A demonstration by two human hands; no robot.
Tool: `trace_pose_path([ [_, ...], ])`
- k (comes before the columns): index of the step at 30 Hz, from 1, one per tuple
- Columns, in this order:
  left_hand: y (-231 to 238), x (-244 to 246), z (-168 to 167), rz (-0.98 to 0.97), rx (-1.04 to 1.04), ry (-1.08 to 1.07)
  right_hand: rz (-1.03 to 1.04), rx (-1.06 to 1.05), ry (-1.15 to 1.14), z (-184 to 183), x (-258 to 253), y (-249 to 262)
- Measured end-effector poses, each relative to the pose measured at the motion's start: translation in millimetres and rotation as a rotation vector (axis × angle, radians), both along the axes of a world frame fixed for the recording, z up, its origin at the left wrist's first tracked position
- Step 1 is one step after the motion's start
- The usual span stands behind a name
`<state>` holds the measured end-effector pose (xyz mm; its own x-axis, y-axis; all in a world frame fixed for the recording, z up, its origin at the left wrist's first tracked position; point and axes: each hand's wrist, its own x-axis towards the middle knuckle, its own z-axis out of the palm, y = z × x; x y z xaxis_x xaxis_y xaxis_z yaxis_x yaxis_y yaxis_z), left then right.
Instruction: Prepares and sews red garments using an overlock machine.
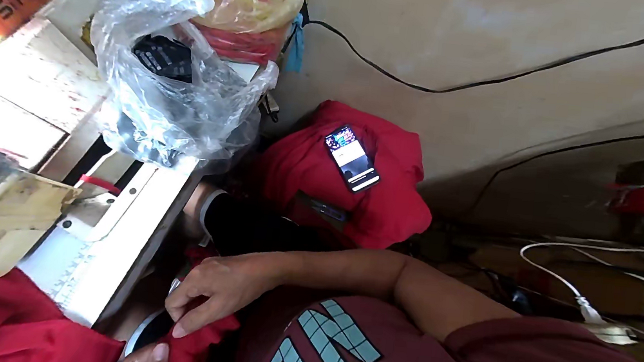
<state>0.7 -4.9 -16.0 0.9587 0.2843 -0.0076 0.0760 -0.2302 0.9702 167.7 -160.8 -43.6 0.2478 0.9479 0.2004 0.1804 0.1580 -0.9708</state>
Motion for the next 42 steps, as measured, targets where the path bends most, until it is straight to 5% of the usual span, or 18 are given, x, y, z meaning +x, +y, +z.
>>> trace_pose_path([
  [5, 0, 2, -2, 0.02, 0.031, -0.064, -0.024, -0.012, 0.007, 2, -7, 4],
  [13, -9, -3, -8, -0.026, -0.144, 0.034, -0.203, 0.088, -0.286, 11, -8, 5],
  [15, -8, -7, -12, -0.053, -0.404, 0.126, -0.235, 0.193, -0.345, 12, -10, 6],
  [18, 1, -16, -47, -0.216, -1.113, 0.175, -0.234, 0.3, -0.439, 17, -13, 8],
  [22, -32, -5, -44, -0.106, -1.376, -0.082, -0.222, 0.342, -0.529, 25, -17, 5],
  [24, -42, 0, -32, 0.084, -1.28, -0.167, -0.21, 0.343, -0.529, 27, -17, 3],
  [31, -38, 7, -9, 0.165, -0.796, 0.003, -0.161, 0.311, -0.523, 26, -15, -3],
  [37, -17, -4, -28, 0.009, -0.551, -0.039, -0.222, 0.215, -0.46, 19, -20, -2],
  [42, -15, -5, -28, 0.071, -0.414, -0.043, -0.191, 0.011, -0.194, 22, -18, -4],
])
